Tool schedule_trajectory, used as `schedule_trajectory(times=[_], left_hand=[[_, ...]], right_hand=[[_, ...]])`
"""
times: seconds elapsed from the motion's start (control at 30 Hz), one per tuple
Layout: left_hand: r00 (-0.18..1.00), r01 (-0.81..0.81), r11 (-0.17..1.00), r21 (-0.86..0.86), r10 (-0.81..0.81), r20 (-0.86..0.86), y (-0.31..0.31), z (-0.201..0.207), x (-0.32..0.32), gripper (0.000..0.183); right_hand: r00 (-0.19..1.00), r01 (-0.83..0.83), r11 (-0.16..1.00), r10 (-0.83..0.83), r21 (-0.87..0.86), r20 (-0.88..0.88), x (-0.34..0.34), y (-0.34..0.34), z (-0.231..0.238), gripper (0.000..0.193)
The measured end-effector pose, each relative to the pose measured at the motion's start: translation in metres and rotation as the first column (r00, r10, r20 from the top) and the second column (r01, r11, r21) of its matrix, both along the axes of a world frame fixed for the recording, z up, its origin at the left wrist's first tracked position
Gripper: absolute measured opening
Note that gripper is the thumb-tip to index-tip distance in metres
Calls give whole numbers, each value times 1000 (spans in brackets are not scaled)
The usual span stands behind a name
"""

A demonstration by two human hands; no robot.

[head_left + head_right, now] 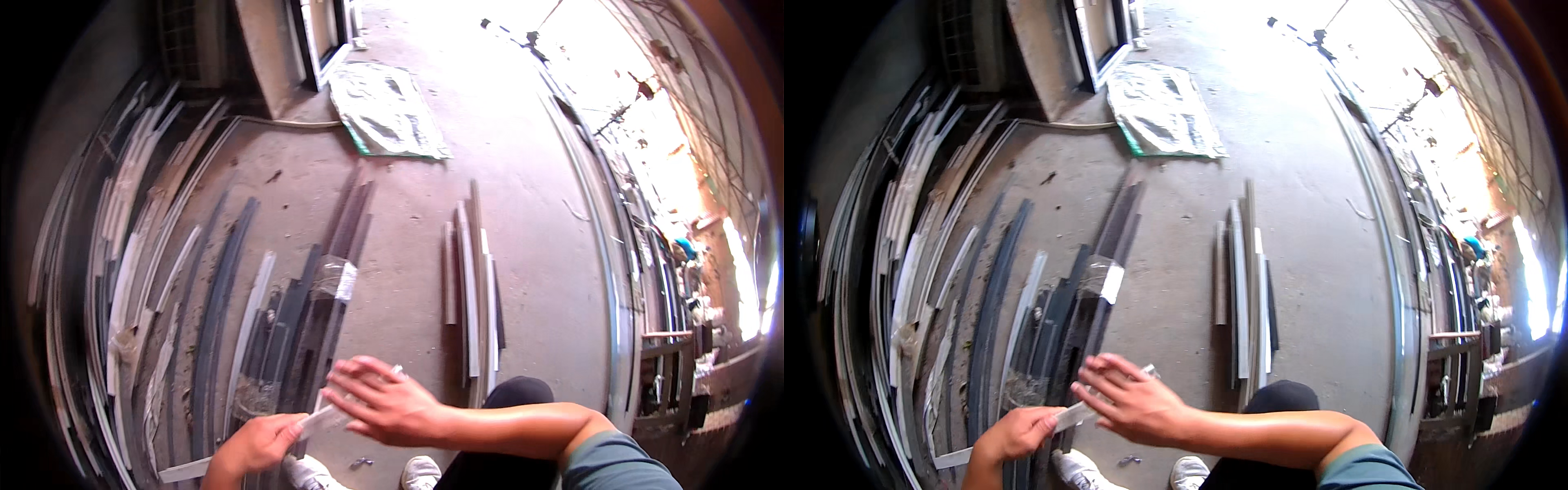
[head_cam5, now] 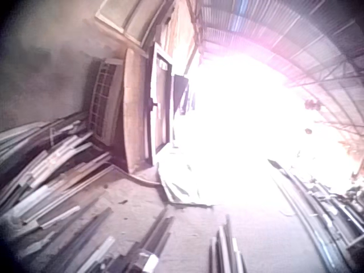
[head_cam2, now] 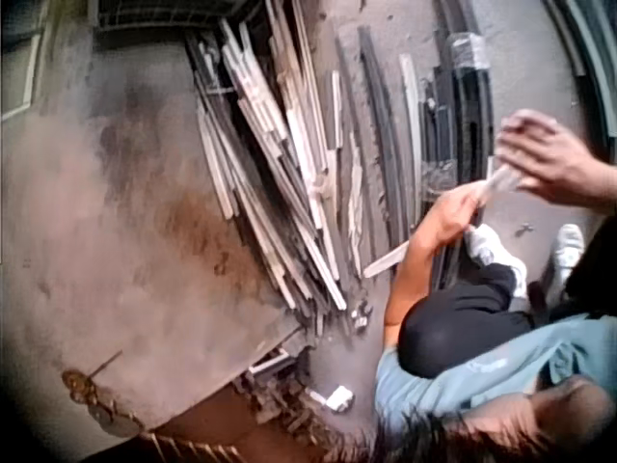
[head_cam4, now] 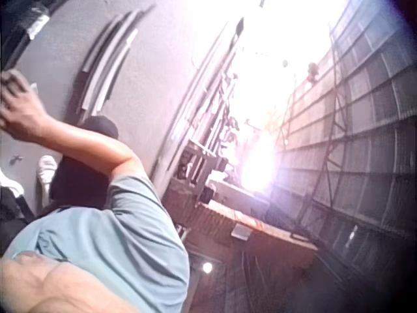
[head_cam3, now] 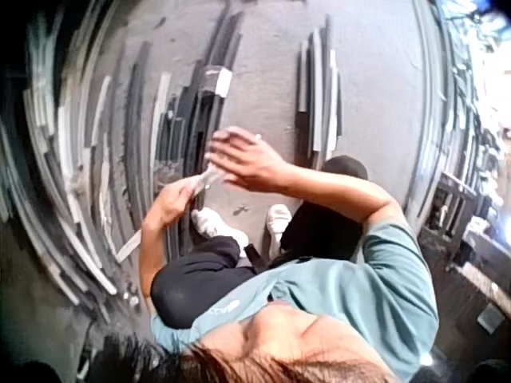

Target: The person picks up and moves various metal and plastic extrusions from a large pile on the floor, grouping similar pieces together.

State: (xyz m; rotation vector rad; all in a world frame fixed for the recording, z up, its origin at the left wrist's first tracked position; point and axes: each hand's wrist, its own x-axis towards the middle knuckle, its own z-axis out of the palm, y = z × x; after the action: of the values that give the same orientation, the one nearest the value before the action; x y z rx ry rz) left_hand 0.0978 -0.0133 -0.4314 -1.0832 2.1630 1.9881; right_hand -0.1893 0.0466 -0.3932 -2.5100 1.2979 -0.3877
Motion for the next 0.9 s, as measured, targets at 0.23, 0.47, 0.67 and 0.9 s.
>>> schedule_trajectory(times=[0.23,0.47,0.67,0.9], left_hand=[[982,-184,725,-663,108,-154,6,42,-53,49],[766,-476,297,-828,603,-225,-8,-33,58,38],[573,-480,227,-847,813,-107,-2,-133,140,40],[397,-352,203,-914,916,51,-18,-183,222,51]], right_hand=[[977,110,968,-64,226,-201,-40,0,-14,32],[715,699,682,-672,214,-193,-228,13,-27,12],[226,972,219,-969,80,-102,-338,131,-124,31],[195,849,80,-966,523,-168,-382,184,-233,77]])
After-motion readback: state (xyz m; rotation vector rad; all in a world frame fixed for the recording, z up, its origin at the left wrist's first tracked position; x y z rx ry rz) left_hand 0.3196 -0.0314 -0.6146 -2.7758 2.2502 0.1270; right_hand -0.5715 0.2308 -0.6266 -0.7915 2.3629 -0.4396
